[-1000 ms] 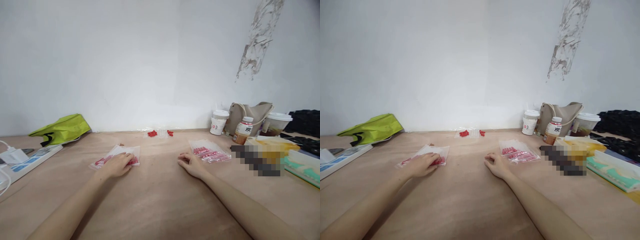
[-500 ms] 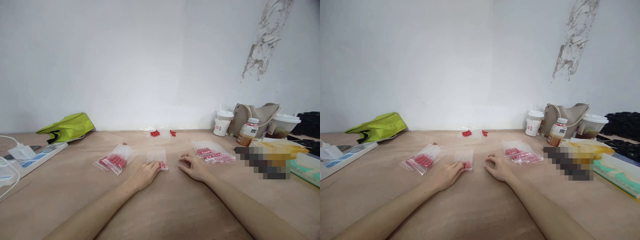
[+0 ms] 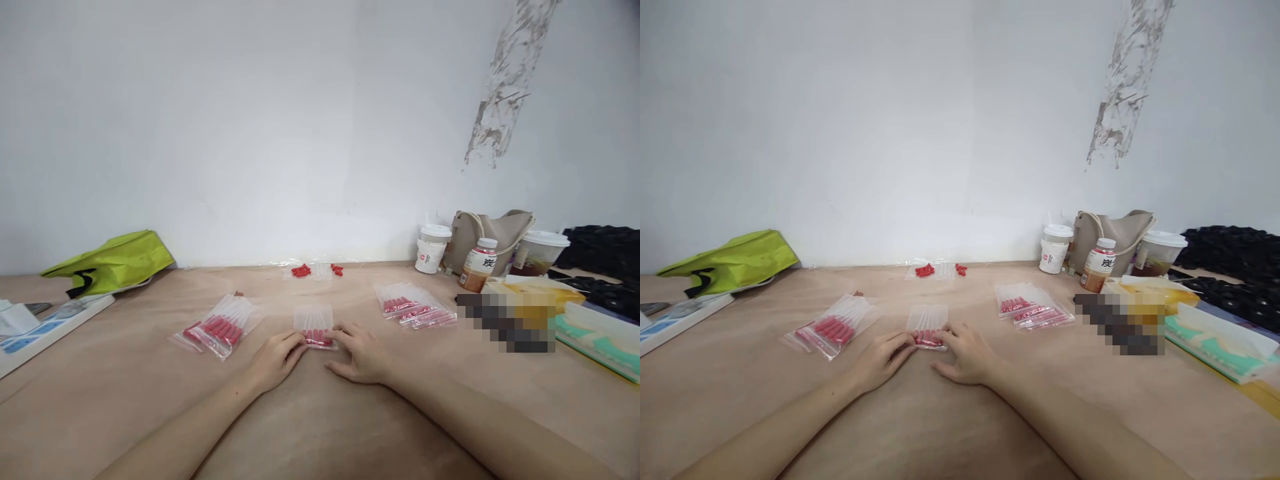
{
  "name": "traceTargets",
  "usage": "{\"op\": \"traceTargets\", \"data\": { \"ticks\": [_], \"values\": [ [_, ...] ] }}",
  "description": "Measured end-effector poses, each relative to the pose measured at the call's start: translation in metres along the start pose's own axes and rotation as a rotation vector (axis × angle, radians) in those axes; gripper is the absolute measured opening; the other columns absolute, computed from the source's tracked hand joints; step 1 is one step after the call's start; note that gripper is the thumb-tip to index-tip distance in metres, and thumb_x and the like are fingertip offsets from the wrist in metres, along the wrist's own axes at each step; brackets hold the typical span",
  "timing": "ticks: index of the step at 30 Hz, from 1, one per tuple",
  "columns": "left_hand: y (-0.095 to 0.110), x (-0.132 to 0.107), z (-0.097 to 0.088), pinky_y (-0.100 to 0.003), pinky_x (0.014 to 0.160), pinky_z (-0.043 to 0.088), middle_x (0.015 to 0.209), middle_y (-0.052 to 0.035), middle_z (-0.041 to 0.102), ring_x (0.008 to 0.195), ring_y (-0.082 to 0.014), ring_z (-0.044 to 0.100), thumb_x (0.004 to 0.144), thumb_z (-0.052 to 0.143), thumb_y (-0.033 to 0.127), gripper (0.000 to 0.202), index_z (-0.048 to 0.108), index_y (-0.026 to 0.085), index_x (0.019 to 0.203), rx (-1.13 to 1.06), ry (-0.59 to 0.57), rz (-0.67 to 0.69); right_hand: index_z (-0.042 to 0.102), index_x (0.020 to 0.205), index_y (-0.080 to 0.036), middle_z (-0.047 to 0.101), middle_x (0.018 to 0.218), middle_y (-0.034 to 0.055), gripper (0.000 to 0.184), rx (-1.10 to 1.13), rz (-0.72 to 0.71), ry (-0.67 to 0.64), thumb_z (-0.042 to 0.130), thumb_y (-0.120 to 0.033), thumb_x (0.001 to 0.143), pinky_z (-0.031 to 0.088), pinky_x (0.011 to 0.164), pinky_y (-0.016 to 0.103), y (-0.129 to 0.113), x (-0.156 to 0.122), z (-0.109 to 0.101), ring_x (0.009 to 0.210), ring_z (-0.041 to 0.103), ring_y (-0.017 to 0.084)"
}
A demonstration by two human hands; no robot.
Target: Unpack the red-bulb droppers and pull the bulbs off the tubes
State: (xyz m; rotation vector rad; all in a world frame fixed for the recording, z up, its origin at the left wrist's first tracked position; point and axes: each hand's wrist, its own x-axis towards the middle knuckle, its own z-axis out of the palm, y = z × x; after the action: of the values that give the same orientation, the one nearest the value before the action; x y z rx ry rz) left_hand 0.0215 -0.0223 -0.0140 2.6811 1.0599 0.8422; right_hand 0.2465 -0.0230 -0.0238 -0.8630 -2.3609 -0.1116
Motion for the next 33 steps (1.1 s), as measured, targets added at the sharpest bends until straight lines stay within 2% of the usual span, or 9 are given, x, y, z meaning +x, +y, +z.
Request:
{"op": "traceTargets", "data": {
  "ticks": [3, 6, 9, 13, 19, 23, 28, 33],
  "values": [
    [0.001, 0.004, 0.005, -0.026, 0.072, 0.044, 0.087, -0.0023, 0.061, 0.079, -0.0141, 0.056, 0.090, 0.034, 0.026, 0.023, 0.056, 0.020, 0.086, -0.016, 0.017, -0.012, 0.058, 0.094, -0.020, 0.058, 0.085, 0.0044, 0.016, -0.091, -0.038, 0.004, 0.048, -0.023, 0.081, 0.040, 0.065, 0.026, 0.001, 0.008, 0.008, 0.074, 0.054, 0.014],
    [0.001, 0.005, 0.006, -0.028, 0.078, 0.044, 0.094, -0.0028, 0.062, 0.086, -0.0151, 0.056, 0.089, 0.035, 0.027, 0.024, 0.058, 0.021, 0.092, -0.005, 0.024, -0.007, 0.061, 0.084, -0.021, 0.059, 0.077, 0.0026, 0.016, -0.111, -0.056, 0.023, 0.045, -0.019, 0.084, 0.038, 0.066, 0.026, 0.006, 0.010, 0.013, 0.072, 0.054, 0.013],
    [0.000, 0.006, 0.007, -0.030, 0.086, 0.043, 0.103, -0.0034, 0.060, 0.095, -0.0163, 0.055, 0.088, 0.039, 0.029, 0.024, 0.060, 0.022, 0.098, 0.009, 0.022, 0.043, 0.062, 0.085, -0.022, 0.060, 0.078, 0.0022, 0.016, -0.073, -0.030, 0.062, 0.046, -0.020, 0.084, 0.037, 0.067, 0.025, 0.008, 0.009, 0.015, 0.073, 0.055, 0.012],
    [0.001, 0.011, 0.010, -0.029, 0.087, 0.043, 0.104, -0.0032, 0.061, 0.095, -0.0153, 0.056, 0.087, 0.040, 0.026, 0.023, 0.061, 0.022, 0.097, -0.014, 0.029, 0.067, 0.063, 0.084, -0.022, 0.060, 0.078, 0.0018, 0.017, -0.044, 0.015, 0.083, 0.046, -0.024, 0.085, 0.037, 0.066, 0.024, 0.005, 0.008, 0.015, 0.073, 0.054, 0.012],
    [0.002, 0.019, 0.014, -0.029, 0.083, 0.045, 0.096, -0.0024, 0.064, 0.090, -0.0149, 0.058, 0.086, 0.043, 0.027, 0.024, 0.065, 0.020, 0.081, -0.213, 0.054, -0.084, 0.061, 0.080, -0.020, 0.060, 0.077, 0.0025, 0.020, -0.073, 0.036, 0.092, 0.042, -0.026, 0.087, 0.033, 0.072, 0.027, 0.002, 0.008, 0.013, 0.076, 0.054, 0.013],
    [-0.003, 0.022, 0.018, -0.031, 0.080, 0.047, 0.094, -0.0042, 0.064, 0.087, -0.0164, 0.059, 0.079, 0.053, 0.026, 0.017, 0.066, 0.018, 0.072, -0.330, 0.080, -0.195, 0.060, 0.089, -0.021, 0.060, 0.083, 0.0036, 0.015, -0.080, 0.008, 0.144, 0.049, -0.029, 0.083, 0.032, 0.073, 0.028, 0.000, 0.011, 0.014, 0.079, 0.051, 0.014],
    [-0.006, 0.023, 0.021, -0.033, 0.080, 0.047, 0.093, -0.0056, 0.065, 0.088, -0.0179, 0.059, 0.072, 0.061, 0.024, 0.009, 0.066, 0.017, 0.069, -0.404, 0.097, -0.252, 0.061, 0.080, -0.022, 0.058, 0.081, 0.0022, 0.009, -0.129, -0.046, 0.177, 0.051, -0.022, 0.080, 0.030, 0.072, 0.028, 0.000, 0.014, 0.018, 0.078, 0.049, 0.013],
    [-0.008, 0.023, 0.023, -0.034, 0.080, 0.048, 0.093, -0.0061, 0.065, 0.087, -0.0180, 0.060, 0.069, 0.063, 0.026, 0.009, 0.066, 0.017, 0.067, -0.439, 0.119, -0.275, 0.061, 0.074, -0.021, 0.058, 0.080, 0.0011, 0.005, -0.132, -0.004, 0.192, 0.056, -0.022, 0.076, 0.029, 0.073, 0.029, 0.000, 0.016, 0.019, 0.078, 0.049, 0.013]
  ]
}}
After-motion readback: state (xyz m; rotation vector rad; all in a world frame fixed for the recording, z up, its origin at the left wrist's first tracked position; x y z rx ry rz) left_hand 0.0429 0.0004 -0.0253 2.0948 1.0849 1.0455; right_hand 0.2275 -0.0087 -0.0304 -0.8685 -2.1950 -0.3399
